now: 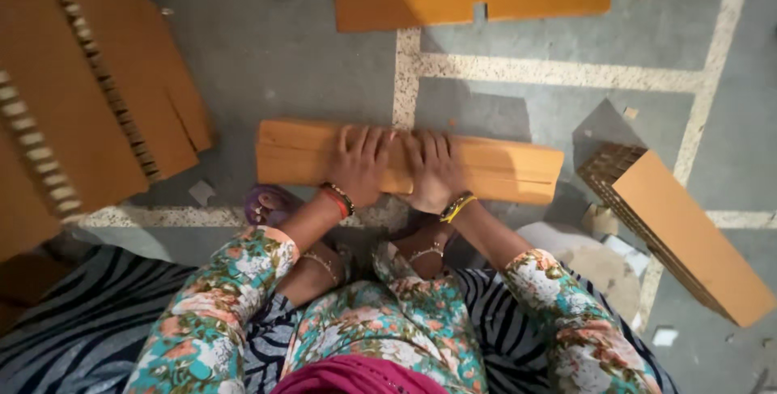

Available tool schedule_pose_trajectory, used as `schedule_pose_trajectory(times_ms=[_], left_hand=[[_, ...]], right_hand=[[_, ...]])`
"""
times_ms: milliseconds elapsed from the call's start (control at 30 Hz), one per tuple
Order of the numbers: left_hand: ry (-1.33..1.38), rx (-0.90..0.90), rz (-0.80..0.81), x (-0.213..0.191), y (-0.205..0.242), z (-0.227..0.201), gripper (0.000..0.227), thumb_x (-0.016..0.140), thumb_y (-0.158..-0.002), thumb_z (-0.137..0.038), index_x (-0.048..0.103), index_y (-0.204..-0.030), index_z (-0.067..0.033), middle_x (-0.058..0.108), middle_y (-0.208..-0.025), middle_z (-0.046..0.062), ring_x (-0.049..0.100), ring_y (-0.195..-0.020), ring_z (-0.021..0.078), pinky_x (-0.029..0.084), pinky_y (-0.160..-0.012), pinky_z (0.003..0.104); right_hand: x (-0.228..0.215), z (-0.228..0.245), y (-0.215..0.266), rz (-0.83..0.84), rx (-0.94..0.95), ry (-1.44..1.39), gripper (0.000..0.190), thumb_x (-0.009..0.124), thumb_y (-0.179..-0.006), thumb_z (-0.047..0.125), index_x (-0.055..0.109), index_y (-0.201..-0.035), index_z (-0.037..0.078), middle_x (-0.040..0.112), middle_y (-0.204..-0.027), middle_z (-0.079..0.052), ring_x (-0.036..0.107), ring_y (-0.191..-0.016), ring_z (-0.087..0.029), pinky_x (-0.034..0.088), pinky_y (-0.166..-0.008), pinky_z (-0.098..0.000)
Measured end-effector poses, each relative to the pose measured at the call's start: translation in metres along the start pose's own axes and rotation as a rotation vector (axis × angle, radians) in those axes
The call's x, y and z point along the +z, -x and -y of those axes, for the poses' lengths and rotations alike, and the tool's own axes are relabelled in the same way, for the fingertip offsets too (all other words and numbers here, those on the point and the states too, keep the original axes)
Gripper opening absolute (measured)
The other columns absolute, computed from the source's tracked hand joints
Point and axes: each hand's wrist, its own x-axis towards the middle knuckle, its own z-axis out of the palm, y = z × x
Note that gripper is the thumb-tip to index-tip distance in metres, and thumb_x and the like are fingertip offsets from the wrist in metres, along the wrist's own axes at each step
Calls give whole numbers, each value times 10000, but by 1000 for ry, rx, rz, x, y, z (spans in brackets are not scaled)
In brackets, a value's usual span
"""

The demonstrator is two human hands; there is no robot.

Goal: The person sits on the floor and assembles flat cardboard pieces into box-like structures. They fold the cardboard along pre-scored lines, interlock the flaps, and press the edges to secure the shape. The person handles multiple pieces, stacking some finished units and continuing to assemble others.

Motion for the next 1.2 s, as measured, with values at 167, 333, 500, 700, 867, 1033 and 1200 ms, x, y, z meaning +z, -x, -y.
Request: schedule_pose_trajectory(times_ms=[167, 333, 500, 700, 867, 1033, 1200], left_hand=[[29, -3, -58, 13, 3, 3, 690, 629, -867, -275, 474, -1482, -3, 518, -1417, 188, 465, -1358, 360, 263, -1157, 630], [10, -9, -97, 9, -9, 6, 798, 662, -775, -324, 444, -1485, -30, 511, -1414, 181, 444, -1361, 347, 246, -1141, 623], [38, -28, -26, 3, 1, 1, 919, 749, -768, -476, 423, -1515, -51, 502, -1455, 157, 415, -1409, 349, 226, -1209, 592], [100, 42, 4, -35, 21, 53, 1155, 828, -598, -669, 387, -1507, -108, 453, -1470, 200, 362, -1383, 417, 182, -1159, 611], [86, 25, -46, -49, 67, 106, 1161, 826, -640, -647, 375, -1562, -104, 461, -1460, 209, 381, -1402, 406, 199, -1188, 614], [15, 39, -82, -46, 66, 113, 1089, 798, -662, -650, 421, -1540, -127, 500, -1425, 174, 438, -1373, 376, 248, -1192, 600], [9, 64, -118, -47, 66, 114, 1050, 776, -680, -672, 470, -1502, -95, 523, -1404, 171, 453, -1354, 370, 264, -1178, 610]], right_hand=[[9, -7, 2, 62, 39, -31, 1073, 796, -636, 552, 470, -1523, 45, 525, -1402, -237, 472, -1308, -417, 311, -1144, -539], [-8, -3, -13, 36, -13, 83, 1099, 772, -609, 682, 467, -1432, 19, 525, -1390, -222, 470, -1290, -397, 256, -1145, -615], [2, -1, -3, 11, -36, 58, 1163, 726, -684, 763, 416, -1507, 2, 516, -1417, -207, 455, -1324, -385, 241, -1174, -609], [-10, -42, 27, 17, -71, 145, 1222, 726, -706, 762, 358, -1540, -50, 492, -1441, -234, 425, -1367, -394, 235, -1176, -557], [-46, -120, 92, -13, -24, 159, 1242, 777, -581, 715, 402, -1507, -24, 507, -1454, -218, 453, -1381, -384, 270, -1193, -567], [-47, -133, 94, -88, -26, 123, 1152, 785, -618, 702, 465, -1467, -8, 558, -1379, -208, 518, -1300, -384, 324, -1164, -564], [-54, -130, 90, -88, -24, 86, 1146, 783, -598, 702, 478, -1448, -3, 568, -1361, -205, 527, -1279, -383, 335, -1138, -563]])
